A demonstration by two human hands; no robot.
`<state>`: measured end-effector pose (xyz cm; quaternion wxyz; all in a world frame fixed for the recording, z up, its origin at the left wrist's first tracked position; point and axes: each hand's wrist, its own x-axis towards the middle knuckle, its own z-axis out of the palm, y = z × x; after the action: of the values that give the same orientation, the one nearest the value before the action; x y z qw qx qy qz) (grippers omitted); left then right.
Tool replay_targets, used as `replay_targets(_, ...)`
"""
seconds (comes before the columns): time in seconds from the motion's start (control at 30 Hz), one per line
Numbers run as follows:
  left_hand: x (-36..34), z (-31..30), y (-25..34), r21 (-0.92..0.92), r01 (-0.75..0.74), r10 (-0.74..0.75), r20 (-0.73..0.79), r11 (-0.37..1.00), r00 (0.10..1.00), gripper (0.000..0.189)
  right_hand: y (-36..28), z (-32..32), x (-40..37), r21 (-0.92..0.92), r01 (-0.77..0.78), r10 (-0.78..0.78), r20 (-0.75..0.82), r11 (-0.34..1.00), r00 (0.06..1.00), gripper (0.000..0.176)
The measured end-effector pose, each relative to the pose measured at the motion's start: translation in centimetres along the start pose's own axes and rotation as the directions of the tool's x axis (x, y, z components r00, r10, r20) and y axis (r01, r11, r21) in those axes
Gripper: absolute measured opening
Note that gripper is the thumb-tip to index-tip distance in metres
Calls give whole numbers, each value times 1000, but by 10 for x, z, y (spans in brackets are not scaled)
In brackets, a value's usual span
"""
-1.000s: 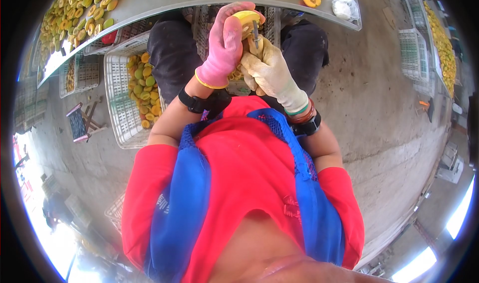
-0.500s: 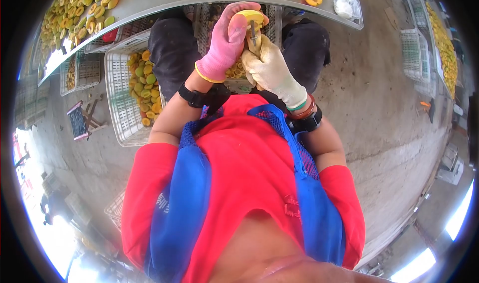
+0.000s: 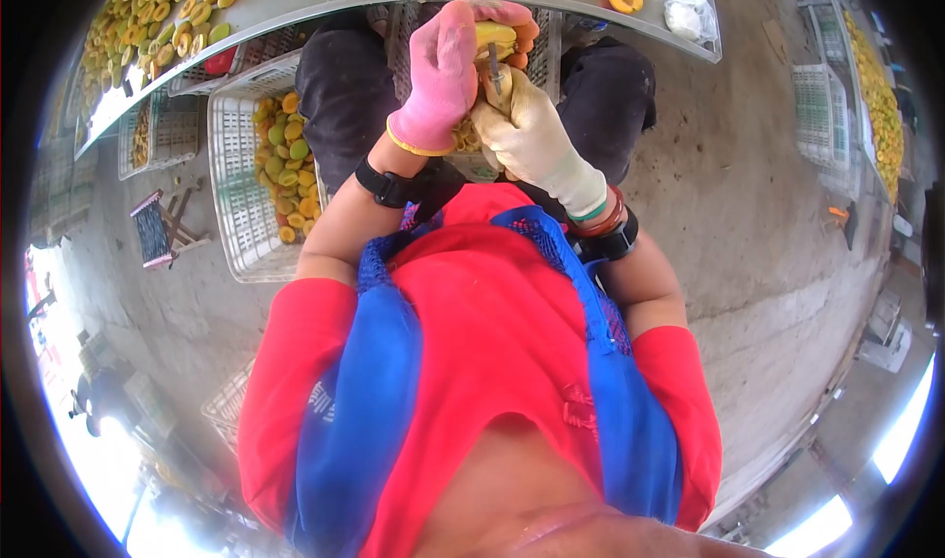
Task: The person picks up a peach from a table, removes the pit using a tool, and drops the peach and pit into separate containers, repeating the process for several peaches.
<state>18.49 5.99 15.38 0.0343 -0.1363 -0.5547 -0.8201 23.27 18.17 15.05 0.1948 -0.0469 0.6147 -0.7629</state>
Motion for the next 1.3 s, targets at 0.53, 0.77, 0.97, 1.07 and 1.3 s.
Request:
replay_targets(0.53,9,-4,-9,52,177,-179,32,983,983,73,9,-11,0,-91,-35,34,-11,995,999,9)
replay_targets(0.77,4,-6,-9,104,111,-107,-47,988,993,84,-14,-19,-3,125,-337,294,273,933,916,7)
replay_targets(0.97,3,-15,-11,60,64,-66,28,996,997,77,-4,-2,-2,-113,-189,196,53,975,979,13)
replay_targets(1.07,3,-30,-18,174,-95,54,224,980,973,72,-10,-15,-4,21,-398,378,272,917,885,13)
replay_targets(1.3,9,-28,-5,187,66,-108,225,980,968,63,-13,-8,-7,100,-388,361,219,916,907,17)
